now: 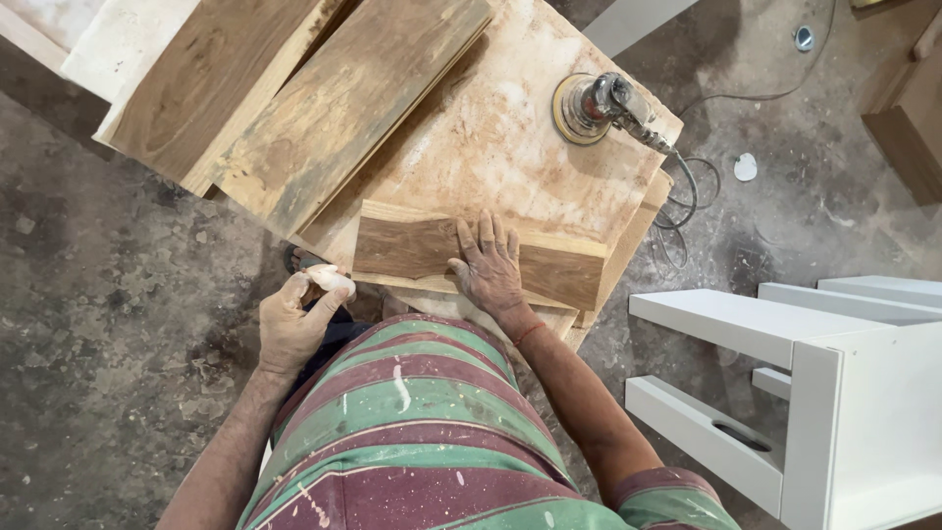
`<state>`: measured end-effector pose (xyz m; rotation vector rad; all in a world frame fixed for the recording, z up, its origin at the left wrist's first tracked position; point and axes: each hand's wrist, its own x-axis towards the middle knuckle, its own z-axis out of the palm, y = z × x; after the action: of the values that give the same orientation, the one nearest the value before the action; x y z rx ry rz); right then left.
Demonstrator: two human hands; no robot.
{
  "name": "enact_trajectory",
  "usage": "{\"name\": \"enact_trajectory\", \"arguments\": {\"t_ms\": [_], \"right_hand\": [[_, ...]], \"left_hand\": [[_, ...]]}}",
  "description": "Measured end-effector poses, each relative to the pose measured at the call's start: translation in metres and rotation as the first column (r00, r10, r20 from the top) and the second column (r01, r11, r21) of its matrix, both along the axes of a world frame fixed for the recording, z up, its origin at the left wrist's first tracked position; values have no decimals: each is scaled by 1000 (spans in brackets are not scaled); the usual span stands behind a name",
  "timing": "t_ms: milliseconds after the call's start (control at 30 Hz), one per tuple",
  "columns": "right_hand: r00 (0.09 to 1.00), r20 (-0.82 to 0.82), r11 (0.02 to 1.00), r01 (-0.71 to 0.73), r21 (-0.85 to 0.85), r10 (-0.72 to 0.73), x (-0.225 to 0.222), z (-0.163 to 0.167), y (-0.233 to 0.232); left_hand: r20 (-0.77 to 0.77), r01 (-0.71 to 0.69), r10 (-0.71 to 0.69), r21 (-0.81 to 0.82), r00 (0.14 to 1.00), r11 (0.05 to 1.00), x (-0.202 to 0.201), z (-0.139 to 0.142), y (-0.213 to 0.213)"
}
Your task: The person presses white wood filler into a knot hole on a wooden board by hand, then uses an orbital sander to sand the filled area and the board surface, steadying the board with the other hand.
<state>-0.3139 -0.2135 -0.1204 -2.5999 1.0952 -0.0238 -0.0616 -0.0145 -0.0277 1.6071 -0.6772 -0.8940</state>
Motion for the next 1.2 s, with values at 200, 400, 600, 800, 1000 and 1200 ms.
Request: {"name": "enact_trajectory", "arguments": {"t_ms": [200,400,600,800,1000,1200], "right_hand": [[998,-12,996,61,-64,-62,-28,-3,0],[997,-55,998,50,-40,-53,-18,-9,5],[1000,6,1000,-1,-11,1,1,-3,14],[996,46,996,-79,-39,81,17,-1,24],[999,15,999,-44,24,43,23,0,17],[982,-178,998,67,9,-64,11,-2,-2]], "left_hand": [[-44,-24,25,12,999,1000,1,1,-1],[-27,2,-2,4,1000,1000,-1,0,-2],[-82,15,-19,-50,996,999,-1,-1,-3],[-44,18,-19,-21,999,1000,-2,-2,-1],[-14,-6,6,13,1000,1000,0,-2,1],[-6,-2,2,-19,1000,1000,0,-3,3]]}}
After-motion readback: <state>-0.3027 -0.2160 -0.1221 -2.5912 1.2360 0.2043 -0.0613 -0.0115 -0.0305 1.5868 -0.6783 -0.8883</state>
